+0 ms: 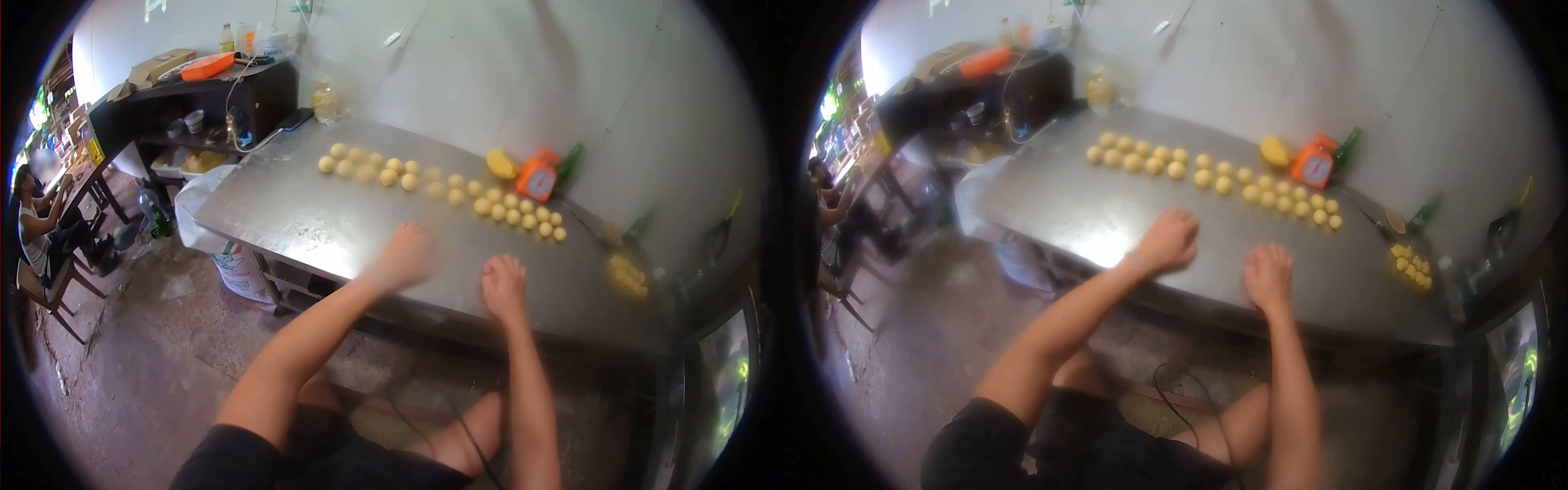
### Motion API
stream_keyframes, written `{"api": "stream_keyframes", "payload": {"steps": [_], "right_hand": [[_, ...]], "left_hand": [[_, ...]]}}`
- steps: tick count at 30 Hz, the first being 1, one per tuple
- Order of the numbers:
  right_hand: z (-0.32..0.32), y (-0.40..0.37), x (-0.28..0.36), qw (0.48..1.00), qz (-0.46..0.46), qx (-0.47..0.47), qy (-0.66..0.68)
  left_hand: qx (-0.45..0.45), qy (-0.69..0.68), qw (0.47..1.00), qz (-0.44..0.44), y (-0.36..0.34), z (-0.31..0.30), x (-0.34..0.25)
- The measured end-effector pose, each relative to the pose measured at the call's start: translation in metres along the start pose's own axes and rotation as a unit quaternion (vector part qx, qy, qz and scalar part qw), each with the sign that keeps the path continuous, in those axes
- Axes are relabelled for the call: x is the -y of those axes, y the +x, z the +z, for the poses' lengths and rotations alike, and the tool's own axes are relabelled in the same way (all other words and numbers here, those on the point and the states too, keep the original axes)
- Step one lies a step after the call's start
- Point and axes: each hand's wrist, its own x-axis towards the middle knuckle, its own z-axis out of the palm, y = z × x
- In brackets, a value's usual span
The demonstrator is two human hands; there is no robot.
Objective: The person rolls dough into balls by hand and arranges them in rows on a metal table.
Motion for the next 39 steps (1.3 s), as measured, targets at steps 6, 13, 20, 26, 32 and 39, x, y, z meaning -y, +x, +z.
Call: {"api": "stream_keyframes", "payload": {"steps": [6,13,20,26,32,39], "right_hand": [[0.022,0.023,0.032,1.0,0.008,-0.007,-0.023],[0.042,0.056,0.024,0.997,0.057,0.011,-0.043],[0.053,0.076,0.003,0.992,0.095,0.015,-0.085],[0.041,0.073,-0.013,0.979,0.16,0.022,-0.127],[0.026,0.046,-0.021,0.98,0.139,0.004,-0.142],[0.012,0.009,0.0,0.996,0.063,-0.017,-0.065]], "left_hand": [[0.066,0.013,0.998,-0.02,0.026,0.021,-0.028],[0.07,0.074,0.993,-0.052,0.059,0.051,-0.015],[0.109,0.051,0.984,-0.133,0.084,0.052,0.006],[0.051,0.096,0.982,-0.154,0.076,0.051,0.04],[0.029,0.084,0.985,-0.145,0.043,0.006,0.043],[-0.01,-0.025,0.999,-0.038,0.009,-0.023,0.028]]}}
